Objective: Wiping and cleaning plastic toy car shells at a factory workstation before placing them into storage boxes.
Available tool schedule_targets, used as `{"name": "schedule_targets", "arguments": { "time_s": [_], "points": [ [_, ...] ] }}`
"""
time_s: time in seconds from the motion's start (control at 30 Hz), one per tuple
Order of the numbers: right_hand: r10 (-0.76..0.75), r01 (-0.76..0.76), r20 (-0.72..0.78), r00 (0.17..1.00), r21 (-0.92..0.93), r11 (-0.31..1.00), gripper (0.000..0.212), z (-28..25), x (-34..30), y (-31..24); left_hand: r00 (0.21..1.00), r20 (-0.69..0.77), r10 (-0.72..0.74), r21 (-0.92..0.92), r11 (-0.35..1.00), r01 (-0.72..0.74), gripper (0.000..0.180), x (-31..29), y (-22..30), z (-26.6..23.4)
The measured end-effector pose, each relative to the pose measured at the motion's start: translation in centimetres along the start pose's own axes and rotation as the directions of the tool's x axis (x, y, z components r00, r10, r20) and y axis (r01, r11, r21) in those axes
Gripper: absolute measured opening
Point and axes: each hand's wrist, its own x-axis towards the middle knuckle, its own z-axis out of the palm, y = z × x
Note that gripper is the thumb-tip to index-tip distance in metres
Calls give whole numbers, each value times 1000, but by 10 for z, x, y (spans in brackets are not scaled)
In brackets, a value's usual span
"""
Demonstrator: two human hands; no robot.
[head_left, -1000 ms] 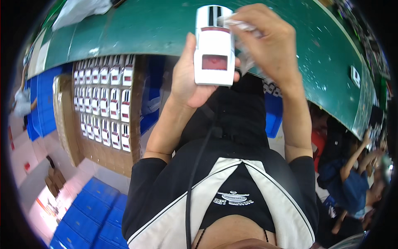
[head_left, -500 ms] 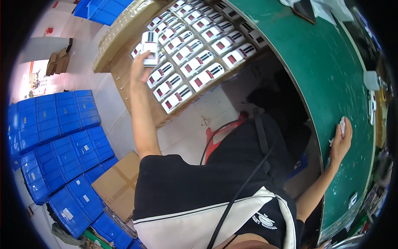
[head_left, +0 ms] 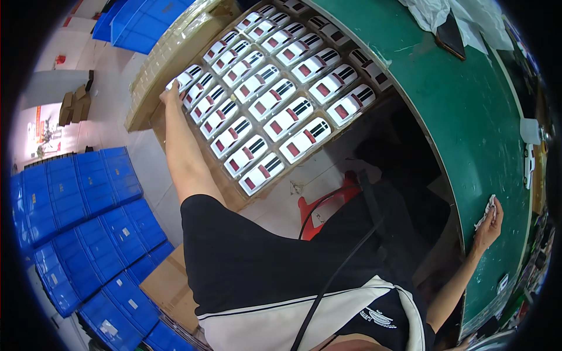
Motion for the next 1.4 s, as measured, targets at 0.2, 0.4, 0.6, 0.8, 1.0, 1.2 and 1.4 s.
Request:
{"name": "schedule_targets", "arguments": {
  "time_s": [0.2, 0.4, 0.6, 0.8, 1.0, 1.2, 1.4],
  "points": [
    [182, -165, -76, 980, 191, 968, 26, 4, -8, -26, 937, 256, 239, 944, 146, -295, 47, 102, -25, -15],
    [-53, 62, -204, 978, 38, 997, 19, 3, 3, -19, 886, 352, 301, 635, 619, -462, 39, 73, -29, -4],
    [337, -530, -514, 789, -292, 796, 35, -154, -16, 76, 573, 336, 748, 488, 382, -785, 29, 24, 3, 22],
    [564, -980, -806, 182, -103, 170, 78, -301, -21, 207, 342, 412, 845, 239, 262, -935, 28, -67, 21, 32],
    [769, -953, -599, 222, -300, 42, 68, -340, -5, 250, 346, 659, 668, 154, 330, -931, 37, -316, 98, 97],
    [574, -555, -227, 787, -668, 497, 65, -302, -48, 191, 61, 703, 708, -247, 323, -914, 22, -533, 130, 135],
    [501, -428, 107, 859, -388, 816, 61, -276, -96, 107, -498, 786, 367, -599, 253, -760, 24, -666, 108, 165]
  ]
}}
